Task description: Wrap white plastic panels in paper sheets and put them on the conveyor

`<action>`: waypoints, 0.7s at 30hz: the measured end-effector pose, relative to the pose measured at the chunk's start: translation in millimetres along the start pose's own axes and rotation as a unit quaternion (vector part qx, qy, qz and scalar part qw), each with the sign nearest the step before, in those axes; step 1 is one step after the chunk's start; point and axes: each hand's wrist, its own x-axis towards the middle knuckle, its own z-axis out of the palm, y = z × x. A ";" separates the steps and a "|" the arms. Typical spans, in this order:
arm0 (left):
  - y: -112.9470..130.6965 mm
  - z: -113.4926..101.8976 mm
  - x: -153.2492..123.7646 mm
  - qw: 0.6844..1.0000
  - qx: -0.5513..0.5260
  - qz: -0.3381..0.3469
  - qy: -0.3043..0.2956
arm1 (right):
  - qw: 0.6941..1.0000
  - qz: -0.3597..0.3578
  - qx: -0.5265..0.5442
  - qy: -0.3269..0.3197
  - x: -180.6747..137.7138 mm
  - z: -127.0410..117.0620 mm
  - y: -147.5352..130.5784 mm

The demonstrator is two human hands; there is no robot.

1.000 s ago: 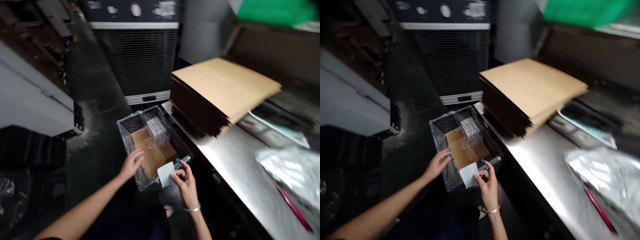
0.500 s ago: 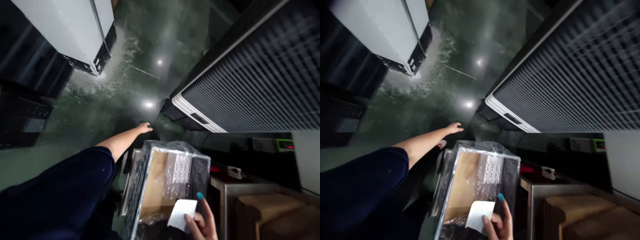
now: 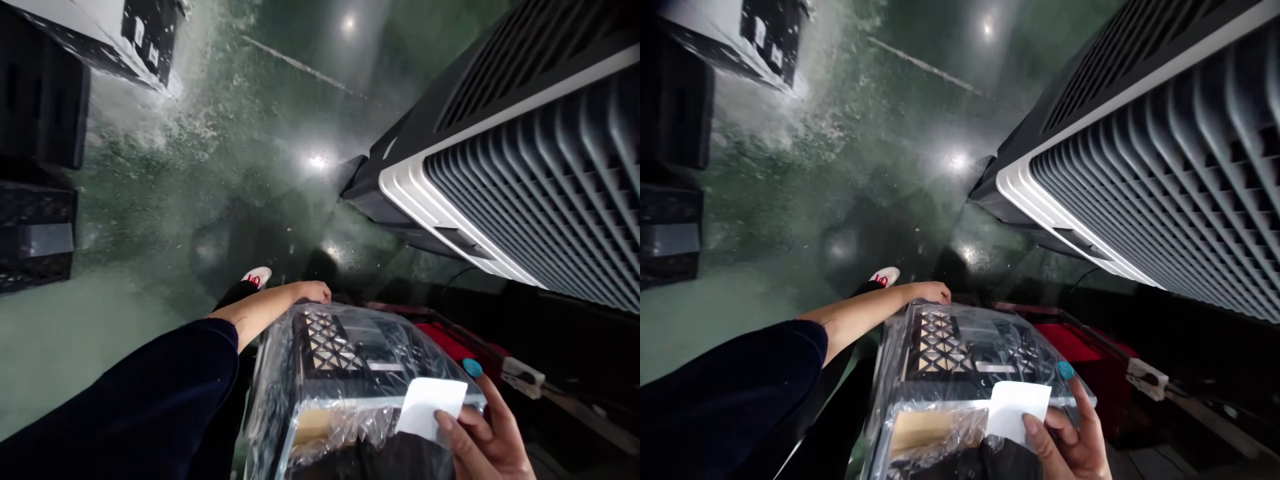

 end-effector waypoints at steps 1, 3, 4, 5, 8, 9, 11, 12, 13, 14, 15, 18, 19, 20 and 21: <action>0.7 -2.7 -0.2 1.000 -0.012 0.008 0.011 | 1.000 -0.007 -0.003 0.008 8.9 2.8 2.6; 6.9 -5.3 -7.1 0.998 -0.039 0.027 0.040 | 0.998 -0.042 -0.005 0.050 29.0 9.3 11.4; 12.6 -4.0 -13.5 0.997 -0.054 0.035 0.053 | 0.995 -0.063 -0.005 0.078 39.6 13.0 17.6; 19.7 -0.8 -21.9 0.995 -0.069 0.042 0.060 | 0.990 -0.086 -0.008 0.108 50.2 16.8 24.7; 43.5 17.5 -56.0 0.993 -0.102 0.053 0.015 | 0.968 -0.163 -0.027 0.188 76.8 25.7 47.8; 49.0 23.4 -68.7 0.993 -0.108 0.050 -0.027 | 0.959 -0.188 -0.029 0.211 83.0 27.1 54.4; 50.3 29.3 -92.1 0.987 -0.106 0.037 -0.114 | 0.943 -0.221 -0.019 0.247 91.3 27.7 63.7; 45.2 28.1 -101.9 0.987 -0.093 0.032 -0.124 | 0.940 -0.226 -0.012 0.255 93.7 27.2 66.5; 36.5 24.4 -110.4 0.991 -0.077 0.031 -0.109 | 0.939 -0.227 -0.008 0.256 95.3 26.6 68.2; 24.8 19.0 -117.8 0.996 -0.057 0.038 -0.059 | 0.940 -0.229 -0.007 0.252 96.2 26.1 69.4; 11.4 12.9 -124.3 0.999 -0.034 0.041 -0.002 | 0.941 -0.233 -0.010 0.246 96.5 25.9 70.1; -28.5 1.3 -140.5 1.000 -0.017 0.016 0.019 | 0.940 -0.246 -0.021 0.234 95.1 28.8 72.1; -39.1 1.6 -145.2 1.000 -0.015 0.011 0.020 | 0.938 -0.251 -0.020 0.236 94.2 30.5 72.8; -48.1 3.7 -149.7 0.999 -0.010 0.008 0.030 | 0.937 -0.255 -0.016 0.239 93.3 32.3 73.5; -55.4 6.8 -154.0 0.999 -0.004 0.006 0.047 | 0.936 -0.257 -0.010 0.241 92.4 33.8 74.2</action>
